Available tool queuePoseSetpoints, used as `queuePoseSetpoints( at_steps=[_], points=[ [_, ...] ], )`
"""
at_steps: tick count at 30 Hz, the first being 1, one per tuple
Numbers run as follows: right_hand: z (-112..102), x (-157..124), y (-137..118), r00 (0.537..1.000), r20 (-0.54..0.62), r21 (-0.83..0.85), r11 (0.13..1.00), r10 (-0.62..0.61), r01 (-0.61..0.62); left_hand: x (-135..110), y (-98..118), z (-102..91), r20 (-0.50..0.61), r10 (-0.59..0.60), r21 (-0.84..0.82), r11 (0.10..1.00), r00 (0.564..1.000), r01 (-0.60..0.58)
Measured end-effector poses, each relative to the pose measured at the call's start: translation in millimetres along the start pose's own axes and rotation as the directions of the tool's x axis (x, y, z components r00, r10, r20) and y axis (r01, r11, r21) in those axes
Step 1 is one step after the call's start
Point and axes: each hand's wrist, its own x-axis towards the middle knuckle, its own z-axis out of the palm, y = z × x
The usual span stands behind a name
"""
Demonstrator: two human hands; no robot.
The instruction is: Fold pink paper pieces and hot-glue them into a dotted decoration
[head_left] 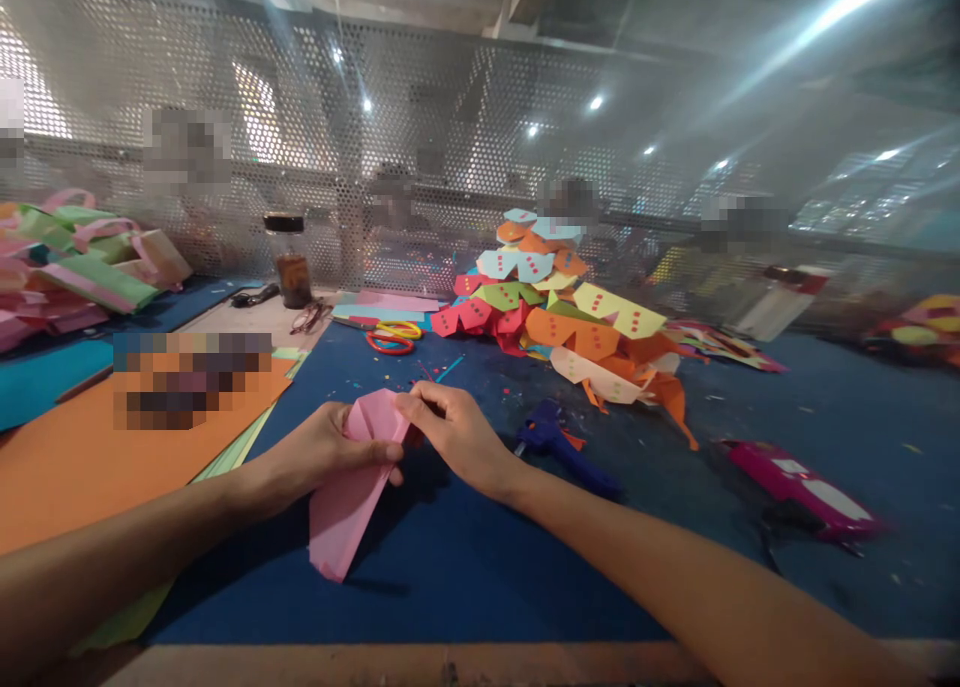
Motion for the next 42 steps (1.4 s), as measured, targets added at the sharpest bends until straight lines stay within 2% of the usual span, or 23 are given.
queuePoseSetpoints(
  at_steps=[4,11,15,19,26,32,38,42],
  points=[
    [-2.8,1.6,-0.7,1.000,-0.018,0.018,1.000,0.017,-0.017,0.7,-4.2,-1.4,0.015,-0.010,0.031,0.999,1.000,0.009],
    [-2.1,1.3,1.3,0.999,0.033,0.075,0.997,0.020,-0.022,-1.0,-3.4,1.2,-0.037,-0.002,-0.048,0.999,0.999,0.000],
    [-0.1,1.4,2.7,0.999,0.014,0.071,0.996,0.046,-0.047,0.0,-3.5,0.1,-0.017,0.001,-0.053,0.999,1.000,-0.001],
    [-1.9,2.5,3.5,0.998,0.000,0.064,0.996,0.066,-0.066,1.2,-4.9,-1.4,0.024,-0.023,0.015,1.000,0.999,0.022],
    [-2.0,2.0,2.8,1.000,0.024,0.074,0.997,0.010,-0.012,1.6,-2.8,-1.6,-0.031,-0.032,0.037,0.999,0.999,0.033],
    [-1.3,3.0,7.0,1.000,0.023,0.062,0.998,0.020,-0.022,2.5,-4.9,-4.1,0.026,-0.025,-0.005,1.000,0.999,0.025],
    [-0.8,-2.7,0.1,0.996,-0.087,0.004,1.000,-0.010,0.010,8.8,-7.6,-9.4,-0.127,0.040,-0.217,0.974,0.991,-0.067],
    [1.8,-9.7,-4.6,0.992,0.071,-0.081,0.990,-0.107,0.112,13.2,-8.5,-15.2,-0.209,0.057,-0.260,0.959,0.976,-0.111]
  ],
)
